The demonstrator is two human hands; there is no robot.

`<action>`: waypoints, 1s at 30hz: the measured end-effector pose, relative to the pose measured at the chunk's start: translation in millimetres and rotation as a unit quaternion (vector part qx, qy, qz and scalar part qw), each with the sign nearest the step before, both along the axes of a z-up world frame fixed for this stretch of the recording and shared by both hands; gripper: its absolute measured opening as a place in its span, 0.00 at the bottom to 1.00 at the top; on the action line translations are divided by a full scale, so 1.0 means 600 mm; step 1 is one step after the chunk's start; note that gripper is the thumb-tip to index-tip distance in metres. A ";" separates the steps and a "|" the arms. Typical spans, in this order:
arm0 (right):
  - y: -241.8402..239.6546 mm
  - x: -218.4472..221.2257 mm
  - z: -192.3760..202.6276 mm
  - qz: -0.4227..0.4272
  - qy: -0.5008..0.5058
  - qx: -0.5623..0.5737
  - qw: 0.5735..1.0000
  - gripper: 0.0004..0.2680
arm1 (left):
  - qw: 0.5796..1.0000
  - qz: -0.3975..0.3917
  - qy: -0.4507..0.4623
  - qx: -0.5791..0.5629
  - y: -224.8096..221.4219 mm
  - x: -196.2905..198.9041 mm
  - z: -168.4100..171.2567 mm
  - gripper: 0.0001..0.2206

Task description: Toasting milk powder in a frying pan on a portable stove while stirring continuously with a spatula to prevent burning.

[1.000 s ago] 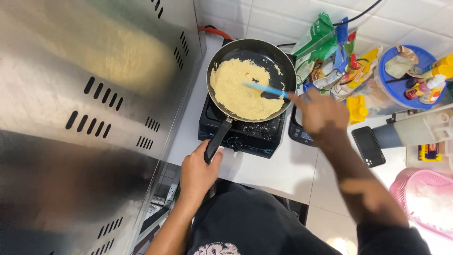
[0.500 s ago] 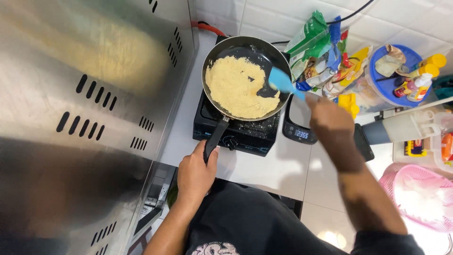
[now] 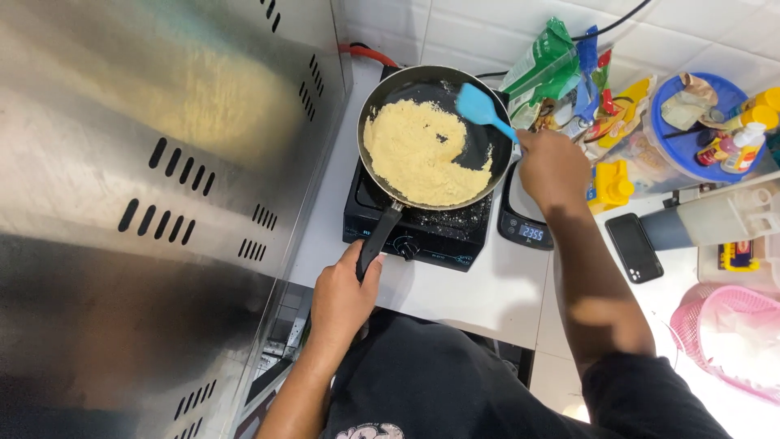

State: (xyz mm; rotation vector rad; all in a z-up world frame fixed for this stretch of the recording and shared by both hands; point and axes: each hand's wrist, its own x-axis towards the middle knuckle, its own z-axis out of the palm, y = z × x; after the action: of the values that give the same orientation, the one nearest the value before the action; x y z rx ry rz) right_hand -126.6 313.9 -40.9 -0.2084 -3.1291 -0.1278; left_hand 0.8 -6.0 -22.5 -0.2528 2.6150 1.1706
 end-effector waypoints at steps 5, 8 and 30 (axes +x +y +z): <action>-0.067 -0.003 0.031 0.076 -0.010 -0.167 0.983 0.10 | 1.000 0.002 0.002 0.015 -0.005 -0.005 0.002 0.21; -0.069 0.063 0.049 0.139 0.045 -0.145 0.979 0.11 | 1.000 0.012 0.000 0.022 -0.005 -0.004 0.001 0.20; -0.026 0.115 0.018 0.129 0.114 0.057 0.983 0.07 | 0.997 0.055 0.012 0.048 0.010 -0.002 0.017 0.19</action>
State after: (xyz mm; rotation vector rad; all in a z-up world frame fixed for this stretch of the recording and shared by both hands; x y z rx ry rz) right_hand -57.3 298.0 -30.3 0.1724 -2.8764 -0.2605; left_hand -0.4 -0.1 -12.2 -0.3699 2.5853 1.3386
